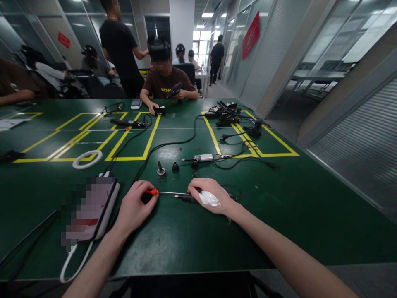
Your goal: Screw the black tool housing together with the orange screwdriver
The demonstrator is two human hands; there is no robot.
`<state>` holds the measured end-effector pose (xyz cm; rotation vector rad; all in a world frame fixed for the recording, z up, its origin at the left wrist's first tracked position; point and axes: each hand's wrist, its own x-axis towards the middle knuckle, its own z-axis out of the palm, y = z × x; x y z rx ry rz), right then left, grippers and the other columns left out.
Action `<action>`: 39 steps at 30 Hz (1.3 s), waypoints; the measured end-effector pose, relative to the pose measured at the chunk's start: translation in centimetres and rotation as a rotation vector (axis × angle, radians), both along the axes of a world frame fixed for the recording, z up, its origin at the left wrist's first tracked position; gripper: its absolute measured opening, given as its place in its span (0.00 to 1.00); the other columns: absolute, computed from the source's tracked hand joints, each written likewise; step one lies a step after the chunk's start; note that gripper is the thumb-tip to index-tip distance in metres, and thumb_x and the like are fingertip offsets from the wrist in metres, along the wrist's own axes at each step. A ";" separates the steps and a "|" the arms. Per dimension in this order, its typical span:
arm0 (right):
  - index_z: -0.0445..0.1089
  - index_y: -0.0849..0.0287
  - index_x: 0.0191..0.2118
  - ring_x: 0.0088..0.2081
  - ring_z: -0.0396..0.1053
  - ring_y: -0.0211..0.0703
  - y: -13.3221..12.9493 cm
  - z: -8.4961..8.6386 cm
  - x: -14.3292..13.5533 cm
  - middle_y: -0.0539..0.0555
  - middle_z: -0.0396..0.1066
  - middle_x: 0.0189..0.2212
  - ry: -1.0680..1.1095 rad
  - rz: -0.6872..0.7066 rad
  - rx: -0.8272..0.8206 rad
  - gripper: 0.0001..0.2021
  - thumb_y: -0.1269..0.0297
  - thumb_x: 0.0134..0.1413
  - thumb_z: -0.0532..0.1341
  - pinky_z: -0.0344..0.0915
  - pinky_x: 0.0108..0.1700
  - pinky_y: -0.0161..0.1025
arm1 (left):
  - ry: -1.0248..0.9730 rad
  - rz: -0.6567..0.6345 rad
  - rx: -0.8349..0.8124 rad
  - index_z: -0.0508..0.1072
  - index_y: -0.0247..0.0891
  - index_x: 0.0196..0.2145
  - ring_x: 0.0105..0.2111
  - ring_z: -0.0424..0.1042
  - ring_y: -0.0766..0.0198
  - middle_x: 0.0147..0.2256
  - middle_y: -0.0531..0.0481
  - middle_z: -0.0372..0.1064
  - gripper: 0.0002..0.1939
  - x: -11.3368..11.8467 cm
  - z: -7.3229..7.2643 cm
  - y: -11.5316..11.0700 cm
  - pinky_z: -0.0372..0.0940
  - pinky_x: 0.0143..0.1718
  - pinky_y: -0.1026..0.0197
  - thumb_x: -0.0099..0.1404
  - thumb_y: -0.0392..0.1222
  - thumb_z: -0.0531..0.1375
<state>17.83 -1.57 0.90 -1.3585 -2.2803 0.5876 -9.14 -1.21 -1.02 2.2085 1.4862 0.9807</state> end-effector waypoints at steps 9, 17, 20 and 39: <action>0.72 0.59 0.31 0.32 0.70 0.40 0.0 -0.2 0.0 0.52 0.74 0.31 0.023 0.008 0.009 0.11 0.71 0.66 0.58 0.59 0.38 0.36 | 0.047 0.033 -0.017 0.74 0.43 0.35 0.38 0.76 0.54 0.36 0.49 0.76 0.07 -0.3 -0.3 0.1 0.70 0.40 0.55 0.63 0.48 0.62; 0.72 0.59 0.30 0.32 0.69 0.40 0.0 -0.2 0.0 0.52 0.74 0.30 0.033 -0.001 0.008 0.11 0.71 0.66 0.58 0.59 0.38 0.36 | 0.044 0.050 -0.038 0.72 0.43 0.31 0.32 0.75 0.56 0.31 0.51 0.75 0.07 -0.2 0.1 -0.1 0.68 0.33 0.58 0.62 0.47 0.63; 0.73 0.59 0.30 0.32 0.69 0.39 0.0 -0.2 0.0 0.52 0.74 0.30 0.029 -0.004 0.011 0.11 0.71 0.66 0.58 0.59 0.37 0.35 | 0.004 0.032 -0.025 0.72 0.43 0.31 0.34 0.75 0.56 0.32 0.50 0.75 0.07 -0.1 0.2 -0.1 0.69 0.36 0.57 0.63 0.47 0.63; 0.72 0.59 0.31 0.32 0.70 0.40 -0.1 -0.2 0.0 0.51 0.75 0.30 0.023 0.005 0.006 0.11 0.72 0.66 0.58 0.59 0.38 0.35 | -0.013 0.054 -0.018 0.74 0.43 0.36 0.36 0.76 0.55 0.35 0.49 0.77 0.07 -0.4 -0.4 0.1 0.70 0.39 0.55 0.61 0.46 0.63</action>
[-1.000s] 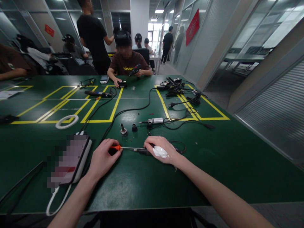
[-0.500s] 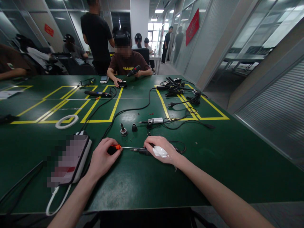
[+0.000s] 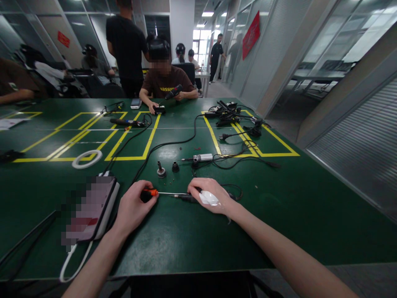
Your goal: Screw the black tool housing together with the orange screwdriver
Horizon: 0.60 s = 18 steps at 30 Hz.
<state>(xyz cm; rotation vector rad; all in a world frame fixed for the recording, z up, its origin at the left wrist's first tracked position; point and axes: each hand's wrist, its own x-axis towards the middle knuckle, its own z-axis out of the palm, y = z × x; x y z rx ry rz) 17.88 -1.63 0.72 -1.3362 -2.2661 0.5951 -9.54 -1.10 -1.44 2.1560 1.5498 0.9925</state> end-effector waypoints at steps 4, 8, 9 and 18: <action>0.72 0.59 0.31 0.33 0.70 0.40 0.0 -0.1 0.0 0.52 0.75 0.31 -0.002 -0.001 0.002 0.11 0.71 0.66 0.58 0.60 0.38 0.35 | 0.023 0.013 -0.053 0.72 0.43 0.33 0.35 0.76 0.56 0.34 0.50 0.76 0.03 -0.2 -0.1 0.0 0.70 0.37 0.56 0.60 0.42 0.60; 0.72 0.59 0.31 0.33 0.71 0.41 0.1 0.0 0.0 0.52 0.75 0.31 -0.010 -0.001 -0.001 0.12 0.71 0.67 0.58 0.60 0.38 0.36 | 0.025 0.014 -0.067 0.72 0.43 0.32 0.35 0.75 0.56 0.34 0.50 0.76 0.02 -0.2 0.1 0.0 0.69 0.38 0.56 0.60 0.42 0.60; 0.72 0.59 0.30 0.33 0.71 0.41 0.1 0.0 0.0 0.52 0.75 0.31 -0.010 -0.002 -0.001 0.12 0.71 0.67 0.58 0.60 0.38 0.36 | 0.026 0.013 -0.063 0.72 0.43 0.32 0.35 0.75 0.55 0.33 0.50 0.76 0.03 -0.2 0.2 0.0 0.69 0.38 0.56 0.60 0.43 0.60; 0.71 0.59 0.30 0.32 0.70 0.40 0.0 0.1 0.0 0.52 0.74 0.30 -0.010 0.002 -0.001 0.12 0.71 0.66 0.58 0.59 0.38 0.36 | 0.000 -0.018 -0.002 0.72 0.43 0.31 0.36 0.74 0.55 0.33 0.50 0.75 0.02 0.1 0.4 -0.1 0.69 0.39 0.56 0.61 0.41 0.60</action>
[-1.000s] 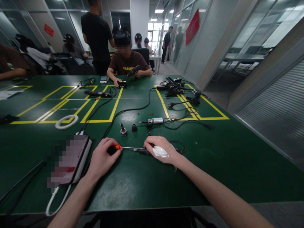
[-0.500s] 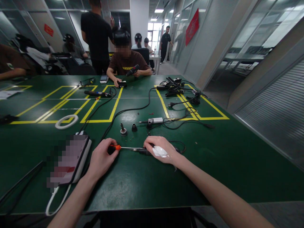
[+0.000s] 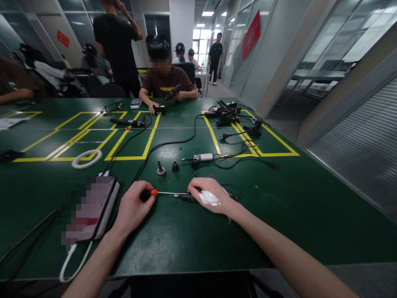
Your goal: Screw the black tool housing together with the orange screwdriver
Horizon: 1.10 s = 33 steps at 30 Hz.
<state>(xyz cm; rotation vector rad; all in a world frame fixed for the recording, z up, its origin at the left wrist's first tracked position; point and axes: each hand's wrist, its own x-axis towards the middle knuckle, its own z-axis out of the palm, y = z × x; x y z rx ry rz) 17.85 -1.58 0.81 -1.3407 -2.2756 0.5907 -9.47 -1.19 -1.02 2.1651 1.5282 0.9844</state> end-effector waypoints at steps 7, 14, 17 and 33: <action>0.72 0.59 0.30 0.33 0.70 0.41 0.1 -0.1 0.0 0.52 0.75 0.31 0.001 0.005 0.004 0.12 0.70 0.67 0.58 0.60 0.38 0.36 | 0.006 -0.003 0.017 0.73 0.42 0.31 0.36 0.74 0.56 0.34 0.49 0.75 0.02 0.1 -0.1 0.1 0.70 0.39 0.56 0.60 0.40 0.60; 0.72 0.59 0.31 0.34 0.71 0.41 0.1 -0.1 0.1 0.53 0.76 0.32 -0.006 0.011 0.000 0.12 0.70 0.67 0.57 0.61 0.39 0.36 | 0.006 0.000 0.085 0.78 0.41 0.33 0.44 0.76 0.52 0.42 0.45 0.77 0.06 0.1 -0.1 0.0 0.72 0.48 0.52 0.61 0.42 0.61; 0.72 0.59 0.31 0.33 0.71 0.41 0.1 -0.1 0.1 0.53 0.75 0.32 -0.001 0.014 0.002 0.12 0.70 0.67 0.57 0.60 0.39 0.36 | 0.027 -0.002 0.062 0.79 0.41 0.33 0.42 0.76 0.53 0.40 0.45 0.77 0.07 0.0 -0.2 0.1 0.72 0.46 0.53 0.62 0.42 0.60; 0.72 0.59 0.30 0.32 0.70 0.40 0.1 -0.4 0.0 0.52 0.74 0.30 0.016 0.004 0.022 0.11 0.72 0.66 0.58 0.59 0.37 0.36 | 0.026 0.034 0.008 0.73 0.43 0.32 0.33 0.73 0.55 0.32 0.50 0.73 0.04 -0.1 -0.5 0.2 0.66 0.35 0.56 0.59 0.43 0.60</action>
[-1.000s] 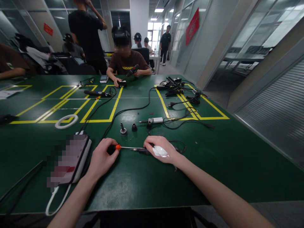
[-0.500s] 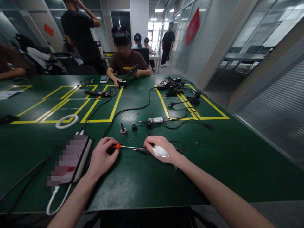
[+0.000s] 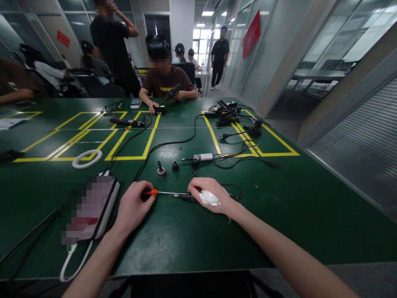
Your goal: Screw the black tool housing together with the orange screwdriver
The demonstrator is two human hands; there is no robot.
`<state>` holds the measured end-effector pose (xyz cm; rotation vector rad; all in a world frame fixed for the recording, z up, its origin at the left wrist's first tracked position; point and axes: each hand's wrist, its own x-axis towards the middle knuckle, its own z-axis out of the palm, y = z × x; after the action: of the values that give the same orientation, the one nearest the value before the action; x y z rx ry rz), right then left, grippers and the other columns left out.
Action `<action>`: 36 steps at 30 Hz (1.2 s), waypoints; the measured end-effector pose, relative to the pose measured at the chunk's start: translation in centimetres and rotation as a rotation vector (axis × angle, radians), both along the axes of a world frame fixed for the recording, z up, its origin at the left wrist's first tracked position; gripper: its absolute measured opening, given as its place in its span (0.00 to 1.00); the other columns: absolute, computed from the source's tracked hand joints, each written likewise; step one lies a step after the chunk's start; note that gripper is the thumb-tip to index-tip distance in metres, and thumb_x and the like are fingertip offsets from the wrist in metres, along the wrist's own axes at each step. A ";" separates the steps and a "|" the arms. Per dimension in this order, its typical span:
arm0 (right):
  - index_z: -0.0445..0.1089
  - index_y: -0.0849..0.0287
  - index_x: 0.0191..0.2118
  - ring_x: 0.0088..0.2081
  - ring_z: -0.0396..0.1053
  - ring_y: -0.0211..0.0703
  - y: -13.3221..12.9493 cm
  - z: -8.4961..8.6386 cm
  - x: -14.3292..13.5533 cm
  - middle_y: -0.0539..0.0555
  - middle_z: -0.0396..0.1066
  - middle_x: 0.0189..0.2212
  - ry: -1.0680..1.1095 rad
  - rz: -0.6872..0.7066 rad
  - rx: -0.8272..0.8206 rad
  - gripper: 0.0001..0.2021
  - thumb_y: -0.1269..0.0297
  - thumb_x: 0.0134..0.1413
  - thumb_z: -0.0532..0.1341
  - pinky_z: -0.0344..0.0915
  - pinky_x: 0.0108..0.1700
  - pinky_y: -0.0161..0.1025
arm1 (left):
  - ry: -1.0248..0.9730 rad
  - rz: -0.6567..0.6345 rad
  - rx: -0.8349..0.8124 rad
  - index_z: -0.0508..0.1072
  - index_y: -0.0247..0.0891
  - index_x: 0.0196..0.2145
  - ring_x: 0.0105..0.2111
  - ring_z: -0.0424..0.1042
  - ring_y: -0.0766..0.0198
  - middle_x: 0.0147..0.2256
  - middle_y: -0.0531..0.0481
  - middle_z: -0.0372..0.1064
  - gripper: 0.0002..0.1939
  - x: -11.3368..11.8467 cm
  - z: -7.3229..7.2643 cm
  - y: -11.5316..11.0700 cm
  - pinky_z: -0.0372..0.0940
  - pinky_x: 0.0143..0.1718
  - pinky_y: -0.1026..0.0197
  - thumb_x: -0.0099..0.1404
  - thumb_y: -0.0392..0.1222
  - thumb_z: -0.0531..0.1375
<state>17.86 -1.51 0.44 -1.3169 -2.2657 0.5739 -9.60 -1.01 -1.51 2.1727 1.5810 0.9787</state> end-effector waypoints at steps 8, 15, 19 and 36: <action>0.72 0.59 0.31 0.33 0.70 0.40 0.0 0.3 0.0 0.52 0.75 0.31 -0.014 0.001 -0.011 0.11 0.71 0.66 0.58 0.60 0.38 0.35 | -0.008 -0.042 0.012 0.73 0.43 0.30 0.34 0.73 0.55 0.31 0.50 0.74 0.04 0.2 0.7 -0.2 0.66 0.36 0.56 0.62 0.43 0.60; 0.73 0.59 0.31 0.33 0.71 0.41 0.0 0.0 0.0 0.53 0.75 0.32 -0.001 -0.002 -0.009 0.11 0.71 0.67 0.58 0.60 0.39 0.36 | -0.029 -0.058 0.029 0.74 0.42 0.31 0.37 0.73 0.54 0.33 0.48 0.75 0.04 0.4 1.1 -0.3 0.68 0.40 0.55 0.62 0.41 0.60; 0.72 0.59 0.30 0.33 0.70 0.40 0.0 0.3 0.0 0.52 0.75 0.31 0.000 -0.004 -0.018 0.12 0.71 0.67 0.58 0.60 0.38 0.36 | -0.035 -0.058 0.035 0.75 0.42 0.31 0.38 0.75 0.54 0.35 0.47 0.77 0.04 0.4 0.9 -0.3 0.70 0.42 0.54 0.62 0.42 0.61; 0.72 0.59 0.30 0.33 0.70 0.40 -0.1 0.4 0.0 0.52 0.75 0.31 -0.018 -0.003 -0.018 0.12 0.71 0.67 0.58 0.59 0.38 0.36 | 0.021 -0.019 0.031 0.80 0.42 0.33 0.41 0.77 0.54 0.40 0.46 0.75 0.08 0.2 0.5 -0.2 0.72 0.44 0.54 0.63 0.45 0.61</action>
<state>17.87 -1.57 0.86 -1.3384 -2.2779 0.5855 -9.41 -1.17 -1.05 2.2215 1.5622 0.9836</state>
